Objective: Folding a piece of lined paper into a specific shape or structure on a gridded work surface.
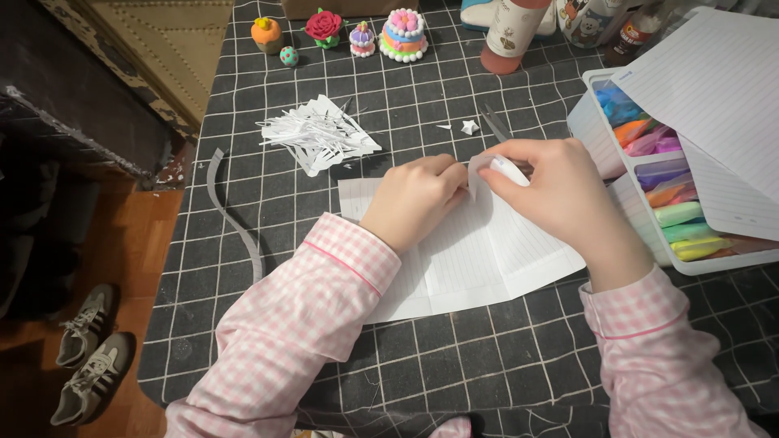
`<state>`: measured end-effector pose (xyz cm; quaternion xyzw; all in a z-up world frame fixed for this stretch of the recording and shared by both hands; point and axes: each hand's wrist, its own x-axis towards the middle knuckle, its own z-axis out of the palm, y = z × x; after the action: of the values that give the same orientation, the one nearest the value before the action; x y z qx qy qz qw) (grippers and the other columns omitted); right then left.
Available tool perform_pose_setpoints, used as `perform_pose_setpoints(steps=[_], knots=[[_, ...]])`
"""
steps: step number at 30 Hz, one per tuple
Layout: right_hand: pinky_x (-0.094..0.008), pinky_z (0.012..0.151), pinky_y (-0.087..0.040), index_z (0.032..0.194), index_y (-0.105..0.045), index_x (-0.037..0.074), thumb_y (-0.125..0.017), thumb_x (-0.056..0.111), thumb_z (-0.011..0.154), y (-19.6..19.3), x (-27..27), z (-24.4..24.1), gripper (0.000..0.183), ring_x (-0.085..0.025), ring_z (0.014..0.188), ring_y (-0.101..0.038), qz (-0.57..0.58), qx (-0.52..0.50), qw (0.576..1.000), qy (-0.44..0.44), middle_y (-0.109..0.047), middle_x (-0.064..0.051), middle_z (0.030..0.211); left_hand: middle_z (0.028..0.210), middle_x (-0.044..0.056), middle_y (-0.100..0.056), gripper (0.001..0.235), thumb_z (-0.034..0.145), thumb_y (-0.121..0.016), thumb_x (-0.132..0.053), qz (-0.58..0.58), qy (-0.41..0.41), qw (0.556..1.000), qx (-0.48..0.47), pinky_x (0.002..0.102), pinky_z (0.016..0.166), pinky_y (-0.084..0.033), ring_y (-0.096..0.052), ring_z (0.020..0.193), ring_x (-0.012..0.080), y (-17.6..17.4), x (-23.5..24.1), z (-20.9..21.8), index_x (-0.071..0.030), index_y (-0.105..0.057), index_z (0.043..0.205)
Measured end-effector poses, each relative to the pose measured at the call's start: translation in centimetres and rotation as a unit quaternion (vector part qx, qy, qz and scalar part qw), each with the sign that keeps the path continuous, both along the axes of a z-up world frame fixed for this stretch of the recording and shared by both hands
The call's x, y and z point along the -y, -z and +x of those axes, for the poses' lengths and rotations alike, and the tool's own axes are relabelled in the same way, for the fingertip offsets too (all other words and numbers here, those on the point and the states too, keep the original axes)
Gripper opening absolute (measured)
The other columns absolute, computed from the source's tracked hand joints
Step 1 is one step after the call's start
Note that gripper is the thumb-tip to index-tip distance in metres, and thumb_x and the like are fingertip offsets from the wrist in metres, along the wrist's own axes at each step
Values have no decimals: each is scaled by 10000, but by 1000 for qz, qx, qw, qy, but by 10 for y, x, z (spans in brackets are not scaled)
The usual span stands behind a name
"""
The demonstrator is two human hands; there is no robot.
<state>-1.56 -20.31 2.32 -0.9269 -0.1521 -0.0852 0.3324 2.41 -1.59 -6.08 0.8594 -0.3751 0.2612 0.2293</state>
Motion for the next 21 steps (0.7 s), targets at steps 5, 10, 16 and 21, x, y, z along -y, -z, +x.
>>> perform_pose_setpoints(steps=[5, 10, 16, 21], knots=[[-362, 625, -607, 1060, -786, 1, -752, 25, 869, -2, 1, -2, 196, -308, 812, -766, -5, -3, 1000, 9, -772, -200, 846, 839, 14, -718, 128, 839, -799, -102, 9, 13, 997, -75, 304, 678, -618, -739, 775, 194, -1, 0, 4, -134, -709, 925], [-355, 648, -594, 1043, -778, -21, -763, 28, 873, 4, 8, -2, 178, -328, 833, -759, 16, -10, 999, 38, -759, -213, 834, 931, 63, -756, 372, 800, -805, -307, 109, -77, 974, -185, 535, 695, -613, -756, 825, 356, -29, -14, 1, -157, -681, 1117], [-351, 666, -585, 1034, -764, -54, -761, 29, 871, 15, 24, 2, 183, -301, 864, -751, 48, -15, 997, 64, -746, -235, 847, 886, 13, -774, 371, 767, -772, -317, 147, -149, 940, -271, 557, 779, -589, -749, 875, 387, -45, -43, 11, -221, -735, 1123], [-273, 697, -437, 812, -698, 52, -705, 216, 997, 6, 29, 1, 247, -72, 742, -493, 12, -41, 991, 128, -571, 30, 725, 937, -15, -762, 346, 771, -676, -312, 89, -135, 913, -373, 424, 679, -526, -692, 856, 232, -71, -53, 5, -228, -766, 1095]])
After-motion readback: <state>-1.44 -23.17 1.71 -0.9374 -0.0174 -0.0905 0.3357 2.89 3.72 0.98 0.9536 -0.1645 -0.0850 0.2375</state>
